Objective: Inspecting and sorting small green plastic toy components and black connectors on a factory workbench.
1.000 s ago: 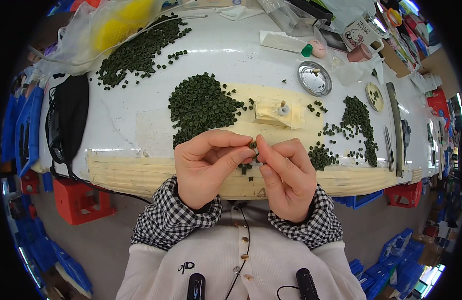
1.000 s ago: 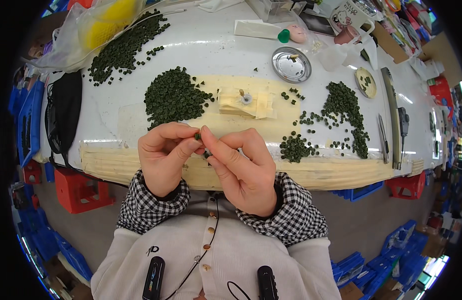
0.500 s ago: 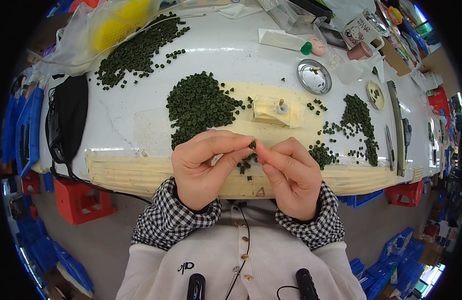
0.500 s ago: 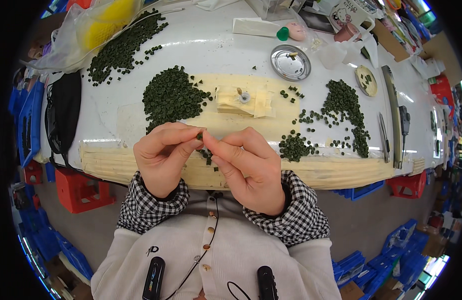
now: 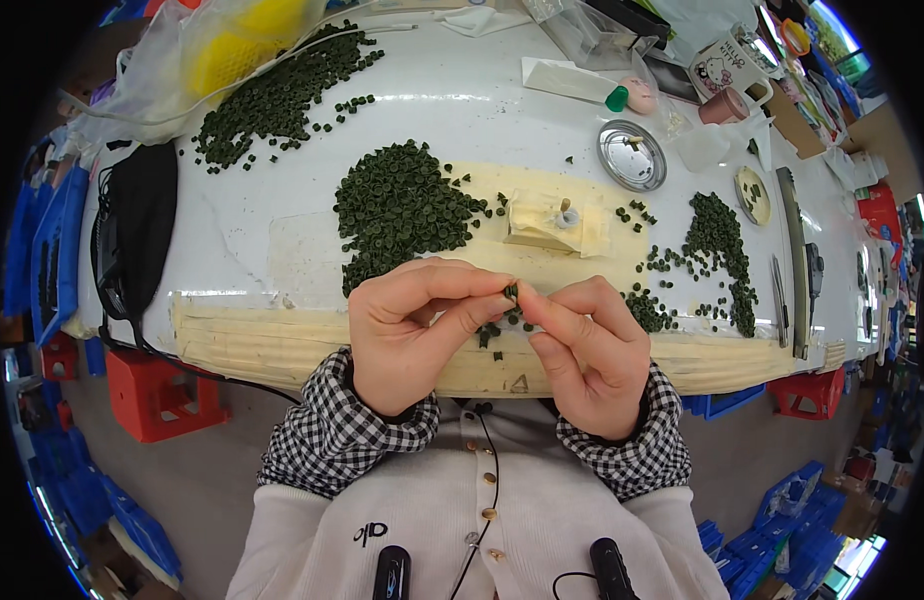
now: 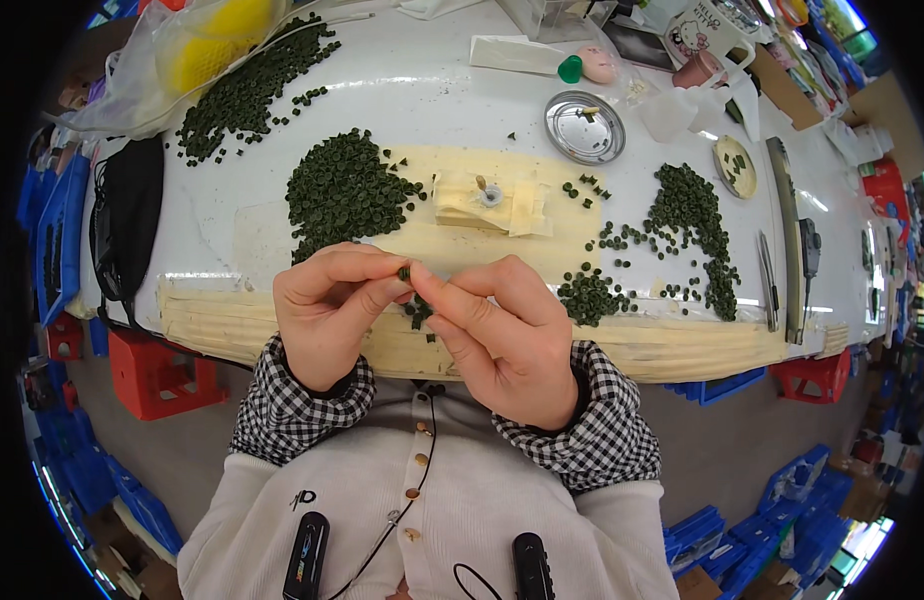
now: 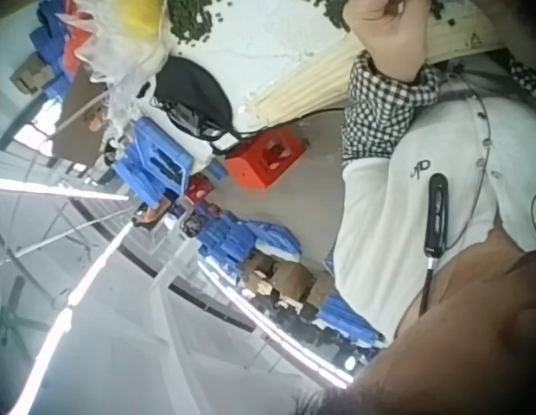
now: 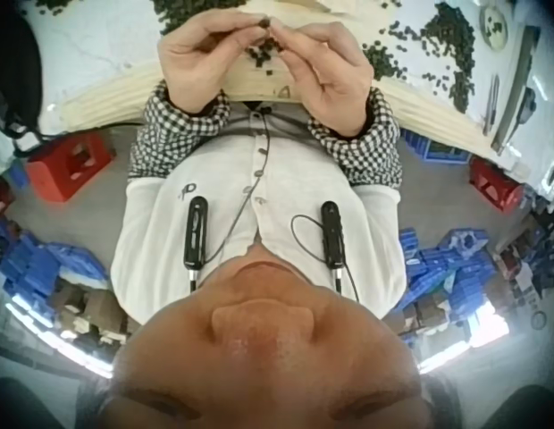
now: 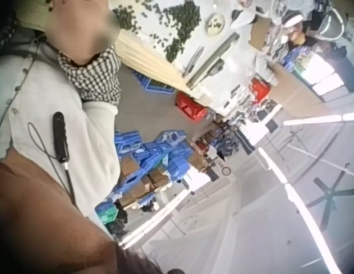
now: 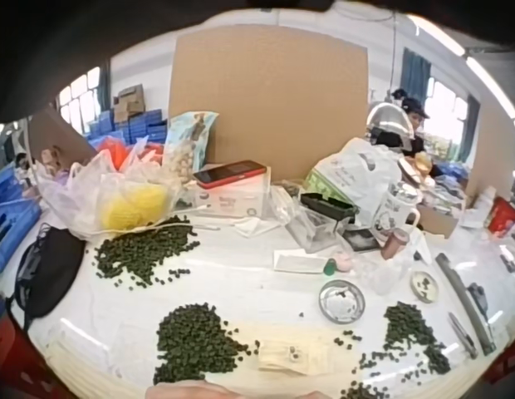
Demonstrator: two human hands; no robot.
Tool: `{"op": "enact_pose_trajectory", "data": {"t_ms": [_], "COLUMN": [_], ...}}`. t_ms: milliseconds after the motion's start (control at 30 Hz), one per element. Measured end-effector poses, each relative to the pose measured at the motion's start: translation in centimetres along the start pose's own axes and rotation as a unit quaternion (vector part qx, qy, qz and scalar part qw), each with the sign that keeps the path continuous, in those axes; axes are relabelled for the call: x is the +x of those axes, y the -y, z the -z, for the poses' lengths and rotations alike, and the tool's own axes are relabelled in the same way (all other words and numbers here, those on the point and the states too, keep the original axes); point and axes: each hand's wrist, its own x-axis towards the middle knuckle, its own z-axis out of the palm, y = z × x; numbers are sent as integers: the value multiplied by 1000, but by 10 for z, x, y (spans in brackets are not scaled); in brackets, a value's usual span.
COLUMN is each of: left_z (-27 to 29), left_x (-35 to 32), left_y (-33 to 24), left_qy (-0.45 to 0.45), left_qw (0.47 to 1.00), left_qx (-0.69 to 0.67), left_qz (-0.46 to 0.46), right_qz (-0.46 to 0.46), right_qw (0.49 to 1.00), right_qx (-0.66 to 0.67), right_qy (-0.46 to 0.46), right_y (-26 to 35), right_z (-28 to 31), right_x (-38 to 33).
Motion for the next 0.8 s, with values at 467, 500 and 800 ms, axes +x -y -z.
{"op": "enact_pose_trajectory", "data": {"t_ms": [467,500,800], "left_z": [3,3,4], "left_x": [0,0,1], "left_y": [-1,-2,-1], "left_qy": [12,10,10], "left_qw": [999,1000,1000], "left_qx": [29,26,27], "left_qz": [-9,-8,-1], "right_qz": [8,9,24], "right_qw": [968,968,971], "right_qx": [-245,-249,-223], "right_qy": [-54,-38,-87], "right_y": [-15,-18,-6], "right_z": [36,35,38], "right_x": [55,59,63]}}
